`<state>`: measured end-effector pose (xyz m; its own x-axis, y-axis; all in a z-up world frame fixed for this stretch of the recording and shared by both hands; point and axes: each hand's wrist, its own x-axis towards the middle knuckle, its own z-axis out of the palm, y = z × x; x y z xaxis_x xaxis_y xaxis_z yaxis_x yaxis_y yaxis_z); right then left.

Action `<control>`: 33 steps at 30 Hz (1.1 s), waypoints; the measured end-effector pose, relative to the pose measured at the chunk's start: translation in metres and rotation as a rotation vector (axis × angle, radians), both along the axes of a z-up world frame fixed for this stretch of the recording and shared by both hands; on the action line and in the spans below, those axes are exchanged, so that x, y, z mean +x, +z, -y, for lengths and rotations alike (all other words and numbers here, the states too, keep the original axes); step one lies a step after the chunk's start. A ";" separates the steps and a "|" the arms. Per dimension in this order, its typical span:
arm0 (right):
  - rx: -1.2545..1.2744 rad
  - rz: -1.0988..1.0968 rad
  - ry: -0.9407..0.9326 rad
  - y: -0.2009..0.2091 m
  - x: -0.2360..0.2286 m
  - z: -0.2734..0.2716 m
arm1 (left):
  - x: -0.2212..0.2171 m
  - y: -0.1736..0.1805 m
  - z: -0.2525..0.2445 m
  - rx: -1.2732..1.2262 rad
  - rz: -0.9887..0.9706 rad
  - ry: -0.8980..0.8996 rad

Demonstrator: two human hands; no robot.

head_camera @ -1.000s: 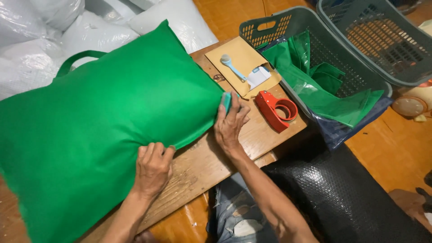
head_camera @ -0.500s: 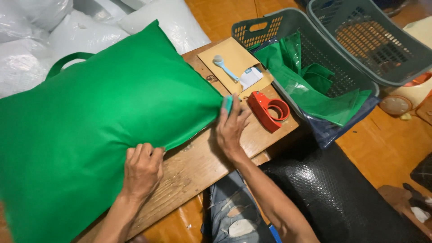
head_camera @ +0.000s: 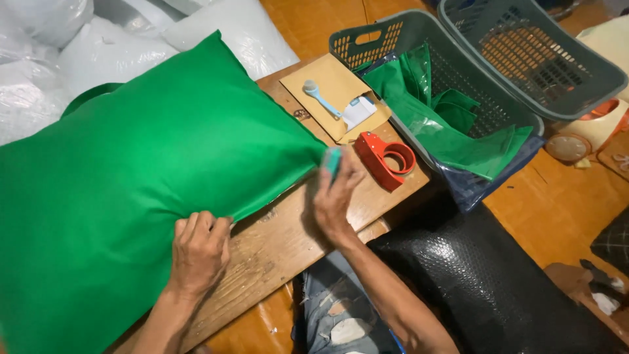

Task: The person uses a blue sponge to wipe the surface of a green tote bag on a wooden table. They then switch to a small white cloth to wipe the edges and corners of the bag.

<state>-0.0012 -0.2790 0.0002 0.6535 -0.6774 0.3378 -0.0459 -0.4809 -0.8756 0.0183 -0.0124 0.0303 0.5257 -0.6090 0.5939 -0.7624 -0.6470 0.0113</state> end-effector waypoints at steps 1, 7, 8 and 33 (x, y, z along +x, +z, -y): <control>0.001 0.001 0.002 -0.007 0.001 -0.010 | 0.000 0.002 0.001 0.001 0.001 0.002; -0.651 0.319 0.643 0.038 0.012 -0.065 | -0.008 0.003 0.003 0.033 0.021 -0.045; -0.826 0.310 0.625 0.035 0.018 -0.072 | -0.009 0.003 0.004 0.024 0.025 -0.042; -0.777 0.374 0.688 0.054 0.047 -0.136 | 0.004 0.032 -0.070 -0.010 0.281 0.288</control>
<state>0.0456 -0.1431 0.0542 0.5771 0.2746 0.7691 0.6475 -0.7278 -0.2260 0.0225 0.0581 0.0618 0.4906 -0.4539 0.7438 -0.5238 -0.8358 -0.1646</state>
